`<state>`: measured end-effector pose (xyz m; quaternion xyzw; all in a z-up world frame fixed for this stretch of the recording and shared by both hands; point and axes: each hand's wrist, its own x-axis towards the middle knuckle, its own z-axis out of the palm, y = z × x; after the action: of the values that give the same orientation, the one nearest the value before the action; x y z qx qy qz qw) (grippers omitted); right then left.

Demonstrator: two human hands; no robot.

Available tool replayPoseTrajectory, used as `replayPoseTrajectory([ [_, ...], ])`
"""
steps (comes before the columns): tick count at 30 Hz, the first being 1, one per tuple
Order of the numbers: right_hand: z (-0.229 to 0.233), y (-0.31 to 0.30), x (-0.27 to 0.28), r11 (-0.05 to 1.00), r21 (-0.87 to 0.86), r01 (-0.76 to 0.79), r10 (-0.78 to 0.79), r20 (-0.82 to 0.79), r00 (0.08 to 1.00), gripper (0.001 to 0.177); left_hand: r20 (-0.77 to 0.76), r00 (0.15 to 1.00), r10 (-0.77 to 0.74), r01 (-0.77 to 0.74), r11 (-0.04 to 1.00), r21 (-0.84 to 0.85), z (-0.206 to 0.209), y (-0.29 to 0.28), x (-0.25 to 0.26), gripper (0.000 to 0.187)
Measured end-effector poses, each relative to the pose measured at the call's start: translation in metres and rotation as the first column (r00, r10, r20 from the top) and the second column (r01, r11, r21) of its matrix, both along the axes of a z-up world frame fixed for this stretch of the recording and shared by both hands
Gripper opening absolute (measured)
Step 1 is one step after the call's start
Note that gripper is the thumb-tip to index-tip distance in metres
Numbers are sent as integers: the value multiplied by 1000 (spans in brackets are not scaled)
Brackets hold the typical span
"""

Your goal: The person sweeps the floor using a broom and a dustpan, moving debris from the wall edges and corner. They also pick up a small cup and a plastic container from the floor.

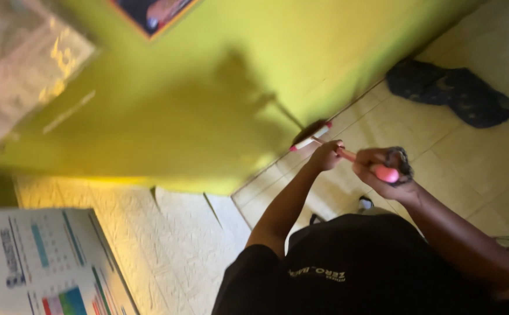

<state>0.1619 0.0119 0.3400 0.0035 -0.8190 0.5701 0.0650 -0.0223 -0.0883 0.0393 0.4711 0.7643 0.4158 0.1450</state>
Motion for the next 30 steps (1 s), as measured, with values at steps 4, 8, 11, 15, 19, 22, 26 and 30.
replayPoseTrajectory([
  [4, 20, -6, -30, 946, 170, -277, 322, -390, 863, 25, 59, 998, -27, 28, 999, -16, -10, -38, 7, 23],
  [8, 41, -8, -65, 790, 96, -605, 601, -311, 736, 28, 272, 957, 103, -89, 994, -61, -9, -60, 28, 39],
  [11, 39, -19, -87, 639, 41, -768, 724, -370, 583, 33, 210, 947, 245, -226, 968, -107, -7, -60, 38, 41],
  [15, 37, -16, -109, 541, 43, -840, 819, -256, 514, 34, 169, 914, 368, -365, 930, -50, 1, -57, 26, 40],
  [19, 27, 4, -104, 371, 148, -917, 914, -232, 333, 30, 154, 902, 403, -414, 909, 49, 7, -39, 28, 28],
  [22, 7, 21, -112, 353, 233, -906, 923, -245, 296, 28, 280, 786, 551, -524, 834, -171, 9, -16, 32, 29],
  [26, -19, 37, -147, 648, 270, -712, 741, -442, 506, 24, 138, 880, 454, -405, 870, -280, 0, 1, -10, 48],
  [30, -17, 57, -179, 791, 42, -610, 446, -722, 529, 17, 62, 867, 494, -472, 855, -213, -19, 30, -21, 47],
])
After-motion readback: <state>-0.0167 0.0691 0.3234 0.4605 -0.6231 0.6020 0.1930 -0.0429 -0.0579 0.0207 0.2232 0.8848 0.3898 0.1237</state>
